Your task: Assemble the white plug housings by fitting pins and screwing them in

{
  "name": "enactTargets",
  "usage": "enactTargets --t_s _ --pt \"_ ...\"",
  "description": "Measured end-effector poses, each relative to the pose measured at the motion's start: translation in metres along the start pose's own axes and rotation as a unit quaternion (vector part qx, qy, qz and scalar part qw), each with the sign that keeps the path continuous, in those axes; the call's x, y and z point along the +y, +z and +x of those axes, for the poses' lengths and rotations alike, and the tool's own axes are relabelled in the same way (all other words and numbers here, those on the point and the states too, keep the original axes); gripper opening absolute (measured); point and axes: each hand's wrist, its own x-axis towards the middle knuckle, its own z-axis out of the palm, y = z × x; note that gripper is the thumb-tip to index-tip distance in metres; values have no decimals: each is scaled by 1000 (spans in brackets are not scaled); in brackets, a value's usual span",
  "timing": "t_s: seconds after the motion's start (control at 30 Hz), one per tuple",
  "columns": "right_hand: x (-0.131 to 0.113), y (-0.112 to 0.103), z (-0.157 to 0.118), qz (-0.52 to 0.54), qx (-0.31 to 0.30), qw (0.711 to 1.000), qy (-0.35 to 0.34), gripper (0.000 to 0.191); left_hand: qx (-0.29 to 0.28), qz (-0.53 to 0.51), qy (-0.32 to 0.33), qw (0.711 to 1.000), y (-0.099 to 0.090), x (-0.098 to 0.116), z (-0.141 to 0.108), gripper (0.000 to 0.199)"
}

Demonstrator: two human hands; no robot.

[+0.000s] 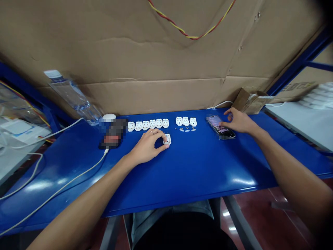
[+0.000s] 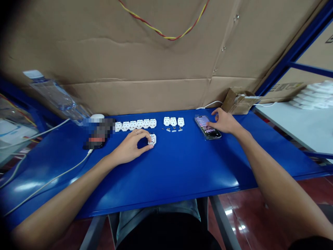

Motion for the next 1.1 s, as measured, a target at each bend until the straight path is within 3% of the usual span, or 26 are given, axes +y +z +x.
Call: enactTargets --t_s 0.53,0.8,1.1 --pt "7 0 -8 17 -5 1000 -15 85 3 0 4 1000 1 -2 0 19" --pt "5 -6 -4 -9 7 1000 14 52 2 2 2 1000 1 -1 1 19" --pt "-1 -6 -3 -62 -49 996 39 54 5 2 6 1000 2 -1 1 17"
